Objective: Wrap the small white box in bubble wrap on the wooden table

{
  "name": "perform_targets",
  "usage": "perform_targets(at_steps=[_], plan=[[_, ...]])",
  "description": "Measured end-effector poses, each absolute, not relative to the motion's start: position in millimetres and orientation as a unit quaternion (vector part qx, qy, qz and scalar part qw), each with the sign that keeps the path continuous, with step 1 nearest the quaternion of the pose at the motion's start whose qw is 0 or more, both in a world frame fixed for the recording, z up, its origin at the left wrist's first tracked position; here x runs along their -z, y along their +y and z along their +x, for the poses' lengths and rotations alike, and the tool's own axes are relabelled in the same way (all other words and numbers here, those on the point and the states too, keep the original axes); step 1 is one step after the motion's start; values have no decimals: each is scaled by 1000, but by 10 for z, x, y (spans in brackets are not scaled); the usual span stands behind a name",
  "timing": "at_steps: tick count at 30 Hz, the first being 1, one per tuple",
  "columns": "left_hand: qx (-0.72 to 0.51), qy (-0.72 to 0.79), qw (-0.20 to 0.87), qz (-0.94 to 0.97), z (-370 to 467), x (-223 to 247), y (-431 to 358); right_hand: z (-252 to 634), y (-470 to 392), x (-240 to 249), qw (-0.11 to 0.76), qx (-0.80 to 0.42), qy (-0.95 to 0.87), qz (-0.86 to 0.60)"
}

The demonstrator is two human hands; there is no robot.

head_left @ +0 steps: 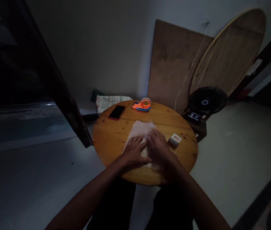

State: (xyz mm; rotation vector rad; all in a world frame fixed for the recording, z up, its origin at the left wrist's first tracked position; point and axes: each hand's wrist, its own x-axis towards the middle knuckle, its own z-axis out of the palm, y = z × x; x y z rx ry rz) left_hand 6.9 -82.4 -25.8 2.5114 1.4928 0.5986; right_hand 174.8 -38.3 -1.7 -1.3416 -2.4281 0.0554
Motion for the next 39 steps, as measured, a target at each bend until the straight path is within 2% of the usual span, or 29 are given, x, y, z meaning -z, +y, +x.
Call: perform_targets(at_steps=[4,7,14,22,26,31,39], plan=[[-166,486,119,850,0,133,-807,1983,-51,141,103,14,-829,-549],[-153,495,137,845,-35,41,-663,2010,-34,198,104,33,-827,-552],[-126,494,72,857,-15,104,-313,1993,-41,278,118,47,-831,-541],[-134,570,61,809,-25,265,-401,1946,166,177,39,45,-856,-513],[-147,584,55,796,13,256,-435,1870,80,187,69,77,-855,-508],[-158,596,46,786,10,273,-427,1787,7,245,90,34,-872,-481],[-120,570,90,808,-110,270,-324,1804,-35,261,114,32,-829,-547]])
